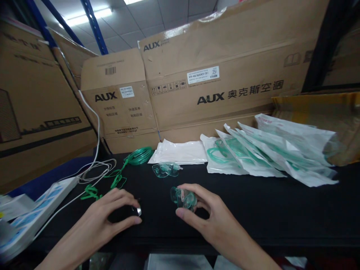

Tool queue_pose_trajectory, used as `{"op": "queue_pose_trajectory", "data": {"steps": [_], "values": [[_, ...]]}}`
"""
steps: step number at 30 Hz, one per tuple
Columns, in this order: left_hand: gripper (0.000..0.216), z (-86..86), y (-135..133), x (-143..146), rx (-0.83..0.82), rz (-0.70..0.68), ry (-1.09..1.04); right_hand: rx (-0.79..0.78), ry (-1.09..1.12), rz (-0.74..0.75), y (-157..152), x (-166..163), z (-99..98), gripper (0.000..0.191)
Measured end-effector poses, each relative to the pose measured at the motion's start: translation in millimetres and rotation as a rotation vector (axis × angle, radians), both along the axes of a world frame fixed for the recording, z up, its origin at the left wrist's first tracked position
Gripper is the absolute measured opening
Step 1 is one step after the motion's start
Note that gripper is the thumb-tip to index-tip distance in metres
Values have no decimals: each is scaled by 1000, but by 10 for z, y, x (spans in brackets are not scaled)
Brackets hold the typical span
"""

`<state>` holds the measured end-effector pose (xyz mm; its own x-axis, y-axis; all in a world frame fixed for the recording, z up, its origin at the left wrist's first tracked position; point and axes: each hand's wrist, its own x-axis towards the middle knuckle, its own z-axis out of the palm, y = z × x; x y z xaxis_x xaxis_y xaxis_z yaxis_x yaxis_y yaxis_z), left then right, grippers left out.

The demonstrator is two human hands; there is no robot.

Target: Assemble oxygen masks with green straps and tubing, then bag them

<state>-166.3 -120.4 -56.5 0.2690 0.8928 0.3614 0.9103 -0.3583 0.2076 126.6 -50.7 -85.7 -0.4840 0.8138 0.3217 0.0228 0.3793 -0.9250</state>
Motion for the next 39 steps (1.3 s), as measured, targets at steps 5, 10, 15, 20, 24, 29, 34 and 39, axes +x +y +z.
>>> {"op": "queue_pose_trajectory", "data": {"steps": [5,10,15,20,24,29,34,39], "values": [[9,-31,30,-6,-52,-112,-9,14,-23,5,6,7,-9,34],[26,-92,62,-10,-94,-112,24,18,-37,11,9,18,5,34],[19,-68,65,-23,-69,-82,39,38,-45,10,9,26,9,33],[16,-4,29,-34,-55,-52,43,37,-66,18,4,35,11,35],[29,-28,27,-29,3,-20,45,45,-60,21,4,38,11,33],[36,-88,92,-27,-15,-13,79,37,-79,26,14,44,-7,36],[28,-53,122,-67,-21,-4,45,37,-95,28,12,55,-10,36],[28,-22,78,-41,-16,10,36,11,-82,19,10,47,-14,37]]}}
